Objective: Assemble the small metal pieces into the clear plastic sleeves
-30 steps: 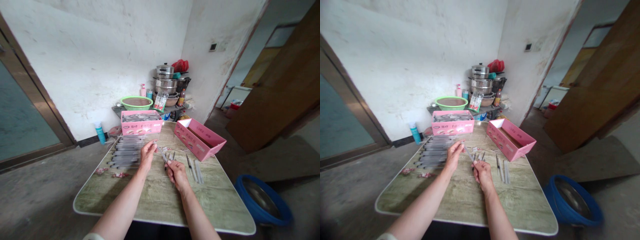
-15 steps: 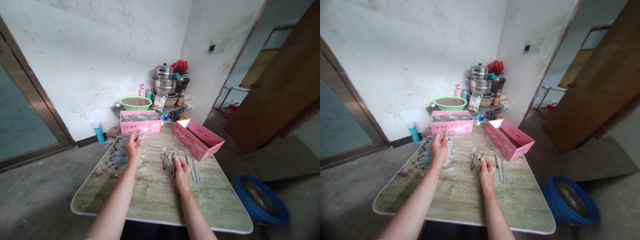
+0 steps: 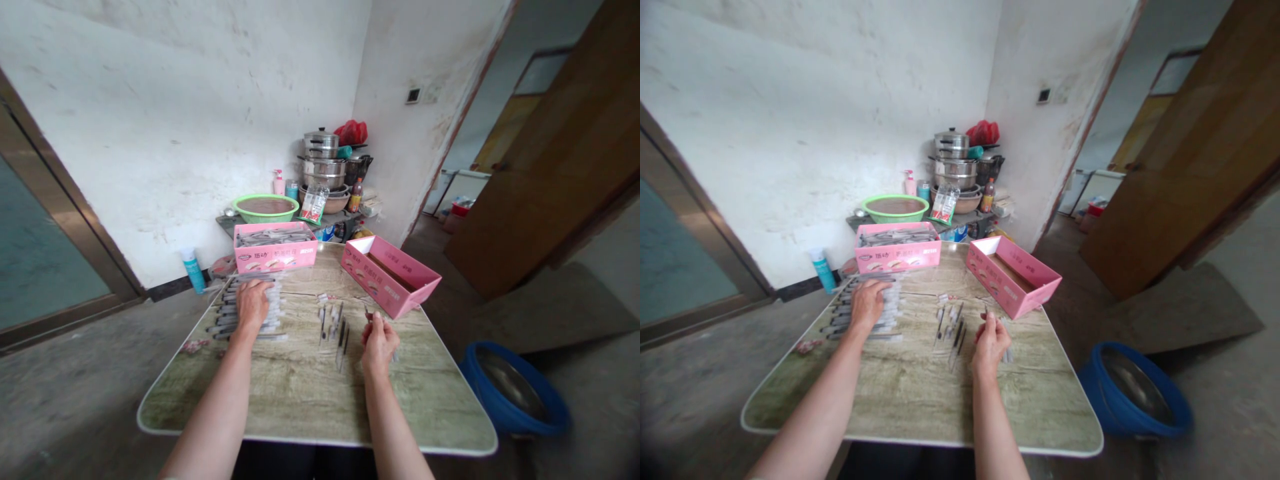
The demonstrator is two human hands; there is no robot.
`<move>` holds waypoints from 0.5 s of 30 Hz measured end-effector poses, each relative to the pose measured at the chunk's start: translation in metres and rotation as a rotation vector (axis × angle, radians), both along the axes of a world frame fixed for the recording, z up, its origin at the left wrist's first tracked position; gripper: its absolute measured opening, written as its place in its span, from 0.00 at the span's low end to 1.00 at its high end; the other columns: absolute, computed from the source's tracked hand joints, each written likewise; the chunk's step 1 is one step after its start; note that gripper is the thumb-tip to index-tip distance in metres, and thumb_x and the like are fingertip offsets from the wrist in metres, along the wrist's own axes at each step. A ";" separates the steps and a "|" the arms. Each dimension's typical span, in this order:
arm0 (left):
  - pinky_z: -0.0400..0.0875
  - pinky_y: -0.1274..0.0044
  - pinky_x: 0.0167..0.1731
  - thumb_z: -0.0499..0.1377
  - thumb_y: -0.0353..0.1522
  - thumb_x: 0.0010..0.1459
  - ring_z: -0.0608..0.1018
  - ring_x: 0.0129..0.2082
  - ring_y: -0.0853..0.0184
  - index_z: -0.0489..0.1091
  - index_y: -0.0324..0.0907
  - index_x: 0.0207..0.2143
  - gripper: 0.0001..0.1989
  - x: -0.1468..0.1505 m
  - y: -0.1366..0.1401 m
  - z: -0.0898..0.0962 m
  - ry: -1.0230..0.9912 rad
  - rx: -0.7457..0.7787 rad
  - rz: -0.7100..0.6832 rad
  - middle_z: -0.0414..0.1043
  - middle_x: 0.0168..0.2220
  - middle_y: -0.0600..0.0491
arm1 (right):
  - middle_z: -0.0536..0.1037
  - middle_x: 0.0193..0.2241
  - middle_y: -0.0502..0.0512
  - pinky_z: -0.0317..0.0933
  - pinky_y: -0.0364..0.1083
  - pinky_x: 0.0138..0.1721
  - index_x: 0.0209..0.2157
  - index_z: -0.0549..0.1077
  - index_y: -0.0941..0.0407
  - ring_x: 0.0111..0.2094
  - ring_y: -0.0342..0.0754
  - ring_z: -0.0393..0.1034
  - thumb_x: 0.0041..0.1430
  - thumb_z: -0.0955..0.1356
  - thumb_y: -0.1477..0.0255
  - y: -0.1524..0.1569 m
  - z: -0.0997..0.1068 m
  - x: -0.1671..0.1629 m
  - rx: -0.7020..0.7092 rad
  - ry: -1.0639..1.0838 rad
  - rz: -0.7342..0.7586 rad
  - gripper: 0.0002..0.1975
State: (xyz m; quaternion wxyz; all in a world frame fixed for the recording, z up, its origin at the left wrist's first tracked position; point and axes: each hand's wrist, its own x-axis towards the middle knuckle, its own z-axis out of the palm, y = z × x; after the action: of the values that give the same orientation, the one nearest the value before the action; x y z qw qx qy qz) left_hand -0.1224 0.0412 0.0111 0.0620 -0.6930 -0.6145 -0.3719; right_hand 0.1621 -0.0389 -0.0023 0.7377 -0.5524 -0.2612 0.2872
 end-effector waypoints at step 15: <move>0.72 0.76 0.38 0.55 0.24 0.55 0.78 0.36 0.67 0.73 0.43 0.46 0.17 0.125 -0.033 0.018 -0.575 -0.066 -0.509 0.77 0.38 0.50 | 0.77 0.21 0.57 0.58 0.44 0.26 0.30 0.77 0.61 0.23 0.50 0.69 0.54 0.64 0.58 0.003 -0.007 0.007 -0.189 -0.693 -0.001 0.20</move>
State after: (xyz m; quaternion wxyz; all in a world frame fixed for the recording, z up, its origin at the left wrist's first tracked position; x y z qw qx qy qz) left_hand 0.0025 0.0087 0.0294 -0.2296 -0.6924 -0.4267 -0.5346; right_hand 0.1696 -0.0359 -0.0097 0.5509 -0.6830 -0.4679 0.1055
